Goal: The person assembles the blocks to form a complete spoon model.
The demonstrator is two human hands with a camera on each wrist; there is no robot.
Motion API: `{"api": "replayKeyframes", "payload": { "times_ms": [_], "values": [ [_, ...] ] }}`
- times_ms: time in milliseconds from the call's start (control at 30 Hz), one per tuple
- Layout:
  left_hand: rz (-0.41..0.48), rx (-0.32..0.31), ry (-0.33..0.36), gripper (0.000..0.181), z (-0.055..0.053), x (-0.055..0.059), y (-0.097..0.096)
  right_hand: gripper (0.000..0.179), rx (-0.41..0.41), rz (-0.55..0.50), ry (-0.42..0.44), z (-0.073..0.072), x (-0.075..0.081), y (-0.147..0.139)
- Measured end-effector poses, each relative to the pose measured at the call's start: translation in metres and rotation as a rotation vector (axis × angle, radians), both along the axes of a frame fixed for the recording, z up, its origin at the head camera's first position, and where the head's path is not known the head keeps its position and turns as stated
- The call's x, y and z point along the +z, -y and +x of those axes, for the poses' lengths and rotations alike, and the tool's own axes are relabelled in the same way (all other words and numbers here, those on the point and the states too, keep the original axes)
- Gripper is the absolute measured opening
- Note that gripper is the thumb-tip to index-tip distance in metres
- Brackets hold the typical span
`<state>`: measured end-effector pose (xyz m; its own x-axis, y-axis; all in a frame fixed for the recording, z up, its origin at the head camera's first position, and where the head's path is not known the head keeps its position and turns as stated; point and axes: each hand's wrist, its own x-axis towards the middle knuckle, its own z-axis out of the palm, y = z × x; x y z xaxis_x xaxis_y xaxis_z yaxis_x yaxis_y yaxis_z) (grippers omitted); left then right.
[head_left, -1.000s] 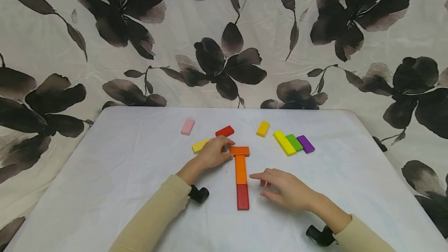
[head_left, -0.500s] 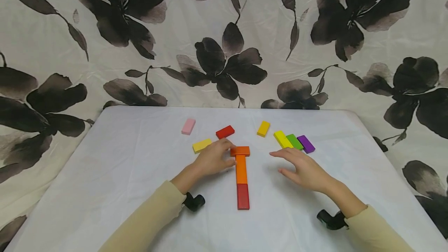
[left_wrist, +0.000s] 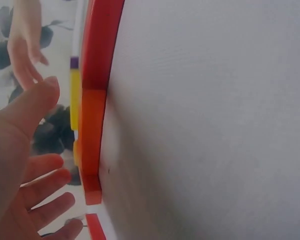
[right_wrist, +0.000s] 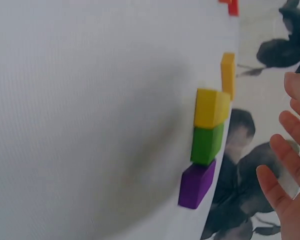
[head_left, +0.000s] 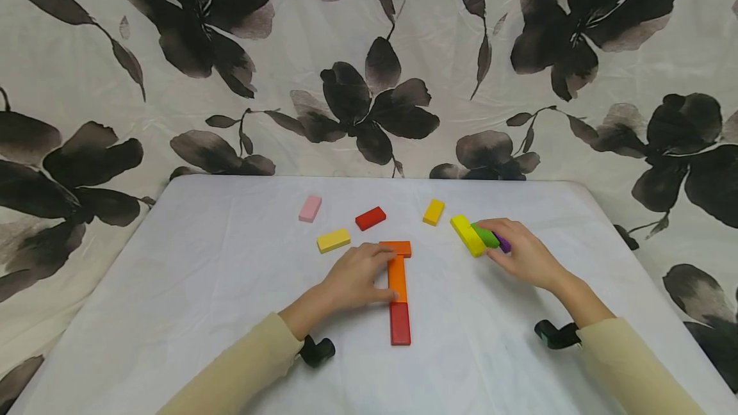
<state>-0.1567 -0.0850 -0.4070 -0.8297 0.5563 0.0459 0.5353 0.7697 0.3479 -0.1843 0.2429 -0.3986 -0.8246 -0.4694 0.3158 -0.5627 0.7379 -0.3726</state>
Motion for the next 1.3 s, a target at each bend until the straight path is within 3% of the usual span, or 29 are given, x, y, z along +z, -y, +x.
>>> {"api": "replayKeyframes", "payload": {
  "times_ms": [333,667,867,1300],
  "values": [
    [-0.044,-0.029,0.022,0.081,0.006,-0.005,-0.003,0.053,-0.115,0.069,0.171,-0.021,-0.011,-0.021],
    [-0.075,-0.039,0.032,0.087,0.004,-0.01,-0.003,0.056,-0.091,0.082,0.17,-0.027,-0.021,-0.034],
    [-0.075,-0.036,0.041,0.088,0.003,-0.012,-0.003,0.058,-0.107,0.117,0.245,-0.032,-0.028,-0.039],
    [-0.058,-0.042,0.032,0.087,0.003,-0.013,-0.002,0.058,-0.136,0.139,0.296,-0.031,-0.026,-0.043]
  ]
}}
